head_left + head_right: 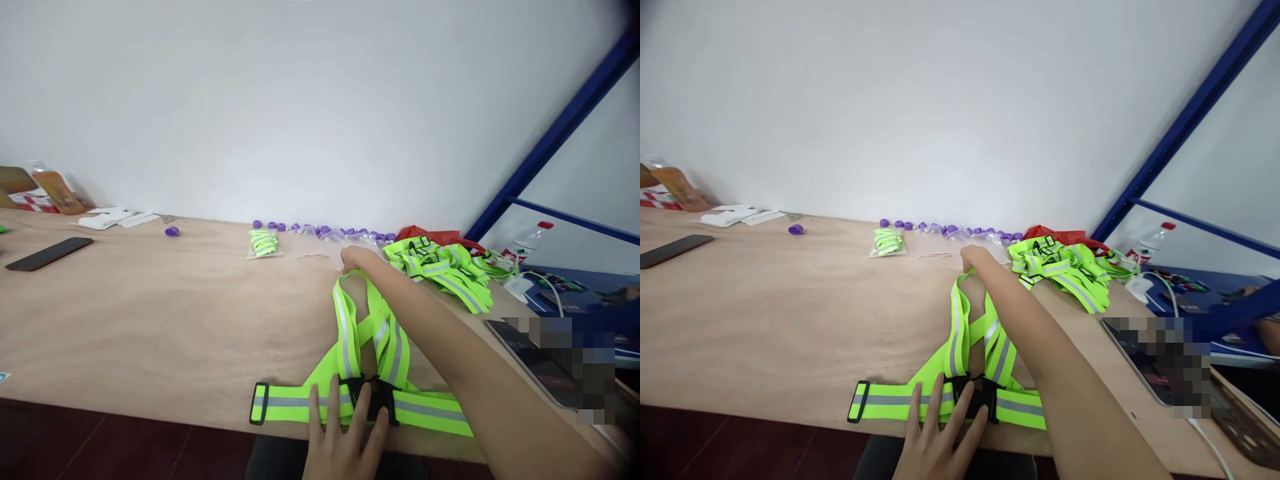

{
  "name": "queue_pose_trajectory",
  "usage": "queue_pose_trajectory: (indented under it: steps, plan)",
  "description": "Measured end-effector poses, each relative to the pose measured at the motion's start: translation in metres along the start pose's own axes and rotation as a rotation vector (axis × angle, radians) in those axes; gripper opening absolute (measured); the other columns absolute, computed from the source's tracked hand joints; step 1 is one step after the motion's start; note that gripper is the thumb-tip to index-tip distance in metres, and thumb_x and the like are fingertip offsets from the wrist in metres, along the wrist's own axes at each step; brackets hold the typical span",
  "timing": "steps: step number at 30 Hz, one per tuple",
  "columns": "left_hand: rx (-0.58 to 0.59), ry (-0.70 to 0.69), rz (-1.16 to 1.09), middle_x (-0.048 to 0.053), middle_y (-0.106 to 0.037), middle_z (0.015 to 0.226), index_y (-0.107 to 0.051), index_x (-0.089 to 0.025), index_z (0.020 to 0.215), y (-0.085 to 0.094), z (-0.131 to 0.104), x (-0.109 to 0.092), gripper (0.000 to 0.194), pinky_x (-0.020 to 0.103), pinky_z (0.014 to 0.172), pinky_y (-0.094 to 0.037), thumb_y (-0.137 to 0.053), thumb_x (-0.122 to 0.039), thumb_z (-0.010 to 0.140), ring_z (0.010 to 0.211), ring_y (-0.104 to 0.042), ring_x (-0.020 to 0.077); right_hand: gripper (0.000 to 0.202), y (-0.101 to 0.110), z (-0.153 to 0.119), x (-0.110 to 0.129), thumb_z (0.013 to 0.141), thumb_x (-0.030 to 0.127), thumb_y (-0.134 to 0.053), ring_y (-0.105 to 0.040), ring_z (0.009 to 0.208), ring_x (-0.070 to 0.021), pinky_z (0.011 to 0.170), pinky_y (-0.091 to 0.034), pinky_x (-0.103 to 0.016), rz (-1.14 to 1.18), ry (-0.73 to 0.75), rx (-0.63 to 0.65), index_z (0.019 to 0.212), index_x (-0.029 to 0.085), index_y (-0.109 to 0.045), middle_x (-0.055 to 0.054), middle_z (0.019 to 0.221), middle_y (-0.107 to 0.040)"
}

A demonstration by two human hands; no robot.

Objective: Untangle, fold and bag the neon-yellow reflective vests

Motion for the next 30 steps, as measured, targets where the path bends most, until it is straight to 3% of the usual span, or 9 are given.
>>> queue_pose_trajectory:
  steps: [4, 8, 10, 16, 20, 25, 30]
  plan:
    - [0.060, 0.042, -0.080, 0.008, -0.033, 0.162, -0.034, -0.035, 0.155, 0.000, 0.000, -0.004, 0.091, 0.074, 0.105, -0.035, -0.071, -0.065, 0.077, 0.135, -0.044, 0.0530, 0.031, 0.003, -0.005, -0.008, 0.095, 0.035, -0.064, -0.067, 0.100, -0.0215, 0.085, -0.057, -0.042, -0.036, 0.046, 0.047, 0.120, 0.016, -0.063, -0.008, 0.118, -0.066]
    - [0.152, 0.082, -0.158, 0.009, -0.031, 0.163, -0.031, -0.038, 0.156, 0.000, 0.002, -0.007, 0.095, 0.078, 0.105, -0.032, -0.079, -0.053, 0.075, 0.141, -0.034, 0.0537, 0.015, 0.005, -0.014, -0.006, 0.078, 0.018, -0.078, -0.070, 0.091, -0.0291, 0.078, -0.055, -0.042, -0.102, 0.090, -0.058, 0.092, 0.015, -0.073, -0.013, 0.094, -0.073]
    - [0.187, 0.087, -0.182, 0.009, -0.027, 0.164, -0.029, -0.037, 0.157, 0.002, 0.003, -0.008, 0.097, 0.081, 0.102, -0.033, -0.080, -0.048, 0.075, 0.141, -0.032, 0.0548, 0.014, 0.012, -0.021, -0.006, 0.073, 0.011, -0.077, -0.070, 0.092, -0.0327, 0.078, -0.053, -0.042, -0.144, 0.117, -0.134, 0.086, 0.014, -0.074, -0.016, 0.092, -0.073]
    - [0.197, 0.125, -0.194, 0.007, -0.021, 0.166, -0.028, -0.034, 0.158, 0.011, 0.007, -0.009, 0.096, 0.085, 0.099, -0.034, -0.077, -0.047, 0.077, 0.141, -0.029, 0.0575, 0.021, 0.057, -0.051, -0.019, 0.081, 0.016, -0.066, -0.066, 0.101, -0.0336, 0.078, -0.046, -0.038, -0.246, 0.196, -0.344, 0.101, 0.015, -0.070, -0.019, 0.111, -0.070]
    - [0.176, 0.127, -0.185, 0.007, -0.024, 0.166, -0.028, -0.033, 0.158, 0.014, 0.008, -0.010, 0.095, 0.086, 0.098, -0.033, -0.076, -0.045, 0.077, 0.140, -0.031, 0.0579, 0.023, 0.079, -0.071, -0.027, 0.086, 0.024, -0.061, -0.065, 0.096, -0.0308, 0.073, -0.041, -0.034, -0.254, 0.205, -0.451, 0.107, 0.017, -0.066, -0.015, 0.106, -0.070]
    - [0.165, 0.147, -0.161, 0.006, -0.026, 0.165, -0.034, -0.033, 0.156, 0.014, 0.009, -0.011, 0.091, 0.085, 0.098, -0.034, -0.075, -0.036, 0.075, 0.140, -0.032, 0.0566, 0.021, 0.089, -0.082, -0.026, 0.086, 0.025, -0.061, -0.064, 0.091, -0.0272, 0.068, -0.037, -0.031, -0.218, 0.208, -0.524, 0.105, 0.018, -0.065, -0.012, 0.104, -0.070]
    - [0.155, 0.142, -0.150, 0.006, -0.027, 0.165, -0.035, -0.033, 0.155, 0.009, 0.007, -0.011, 0.090, 0.084, 0.097, -0.037, -0.074, -0.033, 0.075, 0.139, -0.033, 0.0567, 0.020, 0.083, -0.070, -0.020, 0.086, 0.024, -0.062, -0.064, 0.097, -0.0281, 0.070, -0.040, -0.031, -0.142, 0.190, -0.540, 0.105, 0.017, -0.066, -0.013, 0.111, -0.070]
Point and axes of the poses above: each hand's wrist, its own z-axis towards the middle knuckle, its own y-axis out of the back of the hand, x = y × z, the point moved 2 cm from there along z, towards the middle knuckle
